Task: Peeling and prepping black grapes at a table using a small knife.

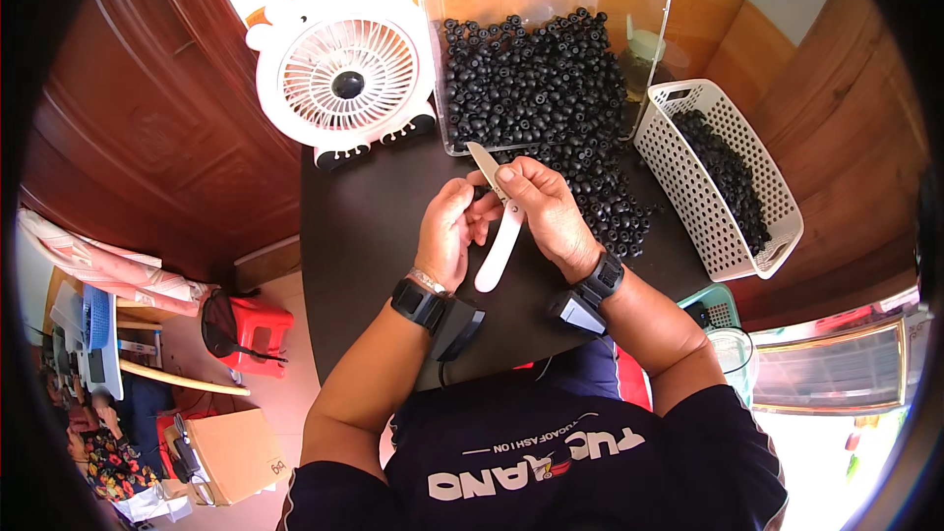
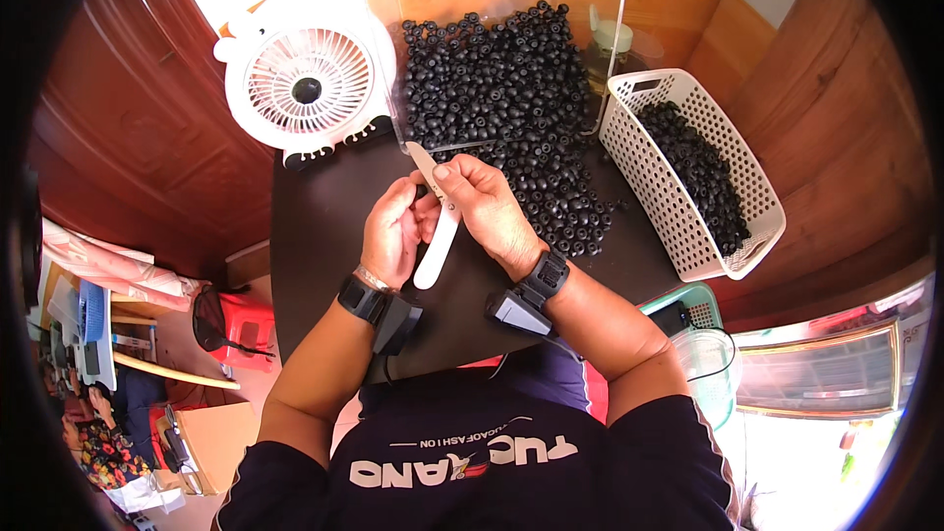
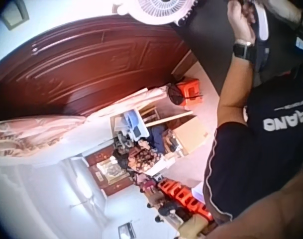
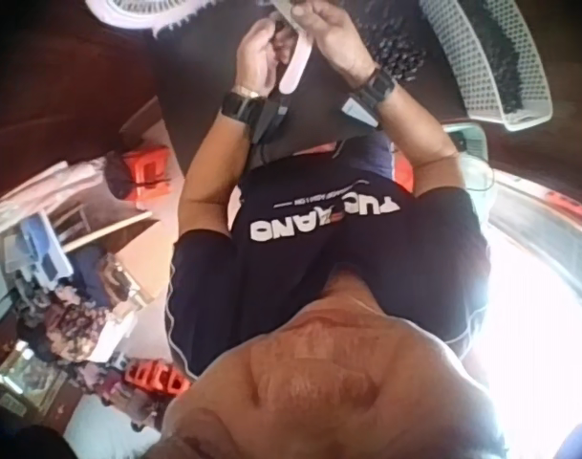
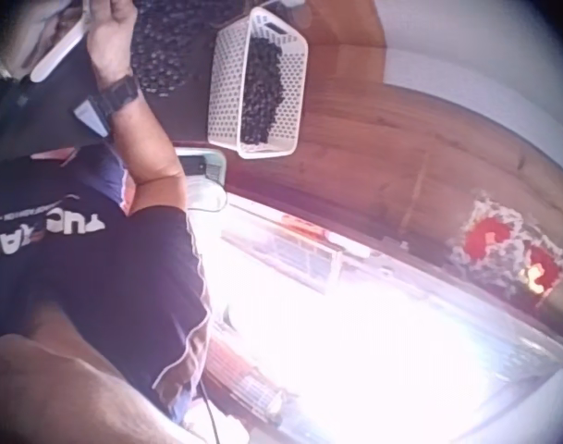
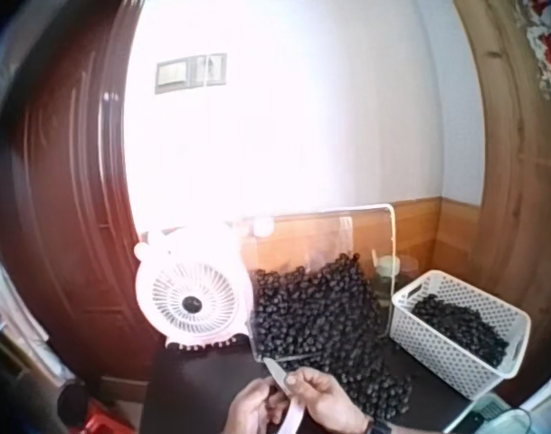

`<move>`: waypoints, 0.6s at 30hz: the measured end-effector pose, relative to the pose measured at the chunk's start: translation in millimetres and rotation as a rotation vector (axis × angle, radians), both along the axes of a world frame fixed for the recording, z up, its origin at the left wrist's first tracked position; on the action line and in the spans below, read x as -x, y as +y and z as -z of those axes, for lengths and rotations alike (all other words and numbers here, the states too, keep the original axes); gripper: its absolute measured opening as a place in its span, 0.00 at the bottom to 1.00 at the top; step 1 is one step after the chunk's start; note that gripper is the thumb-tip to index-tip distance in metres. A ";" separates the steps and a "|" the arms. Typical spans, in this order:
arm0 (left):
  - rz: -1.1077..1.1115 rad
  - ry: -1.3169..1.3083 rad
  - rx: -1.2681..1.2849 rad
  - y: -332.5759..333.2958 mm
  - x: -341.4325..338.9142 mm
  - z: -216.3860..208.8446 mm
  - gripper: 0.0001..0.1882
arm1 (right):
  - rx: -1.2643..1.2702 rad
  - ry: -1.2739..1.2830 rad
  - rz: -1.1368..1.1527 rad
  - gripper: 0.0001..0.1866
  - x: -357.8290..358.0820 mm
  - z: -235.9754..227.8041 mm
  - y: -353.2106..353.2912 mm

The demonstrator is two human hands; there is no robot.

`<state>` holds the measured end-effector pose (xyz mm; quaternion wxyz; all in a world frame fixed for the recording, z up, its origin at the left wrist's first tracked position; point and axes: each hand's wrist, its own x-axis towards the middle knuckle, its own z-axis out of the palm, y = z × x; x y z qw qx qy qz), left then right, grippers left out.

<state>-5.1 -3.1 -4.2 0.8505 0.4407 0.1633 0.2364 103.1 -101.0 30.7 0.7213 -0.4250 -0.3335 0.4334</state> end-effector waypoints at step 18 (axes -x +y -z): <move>0.051 -0.127 0.251 0.4 -1.3 2.7 0.18 | 0.023 0.026 -0.004 0.12 3.9 -1.2 -1.3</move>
